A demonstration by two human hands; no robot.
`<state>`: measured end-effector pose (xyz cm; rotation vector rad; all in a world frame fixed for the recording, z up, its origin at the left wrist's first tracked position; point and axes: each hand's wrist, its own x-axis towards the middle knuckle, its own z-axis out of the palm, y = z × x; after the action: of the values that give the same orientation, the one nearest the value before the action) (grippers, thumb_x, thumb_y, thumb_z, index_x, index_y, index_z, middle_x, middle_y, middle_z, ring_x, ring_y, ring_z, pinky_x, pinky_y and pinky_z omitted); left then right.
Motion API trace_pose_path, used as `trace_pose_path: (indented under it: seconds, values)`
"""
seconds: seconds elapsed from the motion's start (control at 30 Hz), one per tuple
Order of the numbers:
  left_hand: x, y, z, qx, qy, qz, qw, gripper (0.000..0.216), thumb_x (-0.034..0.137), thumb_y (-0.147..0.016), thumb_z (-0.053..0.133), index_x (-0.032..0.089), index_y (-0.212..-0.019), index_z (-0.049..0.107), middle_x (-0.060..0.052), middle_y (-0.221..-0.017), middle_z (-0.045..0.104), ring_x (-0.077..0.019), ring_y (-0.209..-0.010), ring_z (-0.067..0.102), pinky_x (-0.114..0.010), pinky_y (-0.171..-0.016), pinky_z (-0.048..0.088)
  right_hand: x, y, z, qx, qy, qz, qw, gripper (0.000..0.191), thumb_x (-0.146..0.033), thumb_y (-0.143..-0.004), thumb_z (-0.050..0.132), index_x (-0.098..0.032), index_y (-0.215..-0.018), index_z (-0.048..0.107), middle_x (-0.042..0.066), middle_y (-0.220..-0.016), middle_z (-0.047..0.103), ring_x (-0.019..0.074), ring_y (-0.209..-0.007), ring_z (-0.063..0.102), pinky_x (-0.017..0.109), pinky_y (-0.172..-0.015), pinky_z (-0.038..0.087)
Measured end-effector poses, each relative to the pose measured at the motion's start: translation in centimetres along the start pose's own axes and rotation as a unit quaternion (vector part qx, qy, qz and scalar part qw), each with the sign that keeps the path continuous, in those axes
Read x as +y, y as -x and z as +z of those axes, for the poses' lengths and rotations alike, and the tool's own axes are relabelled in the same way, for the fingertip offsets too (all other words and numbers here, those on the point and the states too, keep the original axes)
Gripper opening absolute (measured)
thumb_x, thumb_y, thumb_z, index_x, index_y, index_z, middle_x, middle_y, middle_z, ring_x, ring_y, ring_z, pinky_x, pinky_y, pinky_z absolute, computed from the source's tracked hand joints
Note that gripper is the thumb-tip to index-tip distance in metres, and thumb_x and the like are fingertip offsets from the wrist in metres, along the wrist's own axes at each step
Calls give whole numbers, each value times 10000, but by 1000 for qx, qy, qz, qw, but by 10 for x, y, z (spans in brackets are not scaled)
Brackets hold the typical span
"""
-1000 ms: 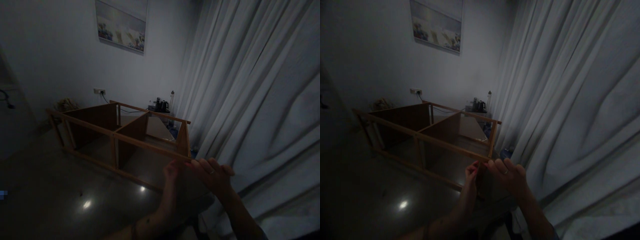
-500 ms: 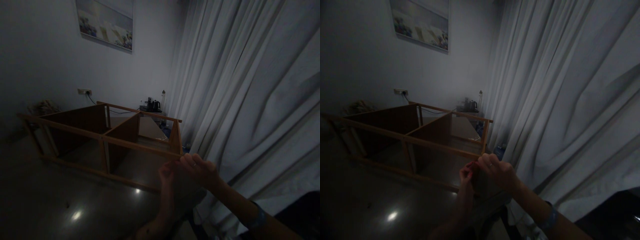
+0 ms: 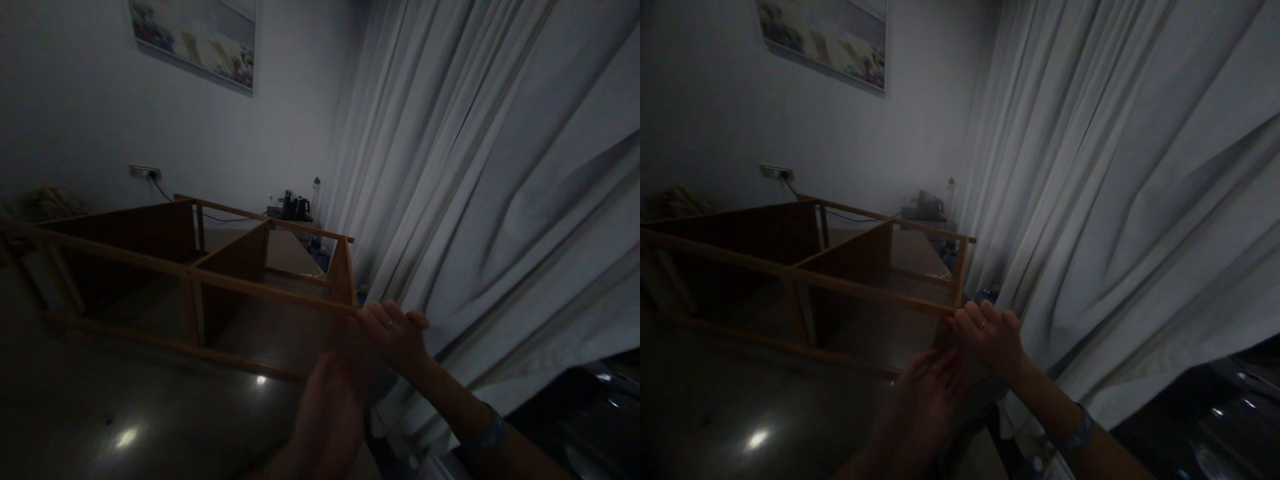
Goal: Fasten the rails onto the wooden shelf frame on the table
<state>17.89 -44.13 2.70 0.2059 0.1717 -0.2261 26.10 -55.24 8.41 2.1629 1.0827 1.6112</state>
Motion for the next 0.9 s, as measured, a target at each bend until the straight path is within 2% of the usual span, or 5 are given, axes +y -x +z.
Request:
trace_pose_path:
  seconds: [0.13,0.3,0.47,0.7,0.9]
  values:
    - [22,1,21,-41,39,-115,992,323,288,-963,414,100,-1021,671,-112,-1045,688,-188,-992,648,-288,-972,451,2,2,1,8,-75,54,996,303,-364,-1032,468,-244,-786,599,-56,-601,591,146,-670,481,353,-672,212]
    - [36,-9,32,-74,55,-129,987,374,416,-962,464,98,-1062,633,-96,-972,675,-171,-910,653,-256,-933,469,4,4,-1,13,-125,81,989,324,-401,-1025,469,-231,-805,635,-28,-639,638,153,-677,500,352,-679,235]
    - [42,-10,39,-116,59,-147,980,512,506,-958,430,53,-1128,598,-131,-967,665,-196,-906,663,-280,-921,503,3,8,-1,-8,-131,77,988,188,-356,-996,545,-240,-943,683,-27,-673,651,164,-694,510,341,-641,267]
    - [44,-6,53,-96,78,-153,980,617,572,-914,442,31,-1198,526,-146,-953,656,-230,-890,671,-315,-870,546,5,17,1,-4,-116,79,990,56,-324,-950,638,-301,-952,689,-60,-650,631,155,-648,517,357,-611,284]
    - [45,-5,57,-107,80,-165,977,701,597,-923,389,-12,-1260,477,-183,-999,659,-237,-879,682,-328,-872,564,8,19,-11,-9,-126,60,990,136,-260,-991,560,-310,-1007,686,-67,-666,664,161,-627,521,359,-628,306]
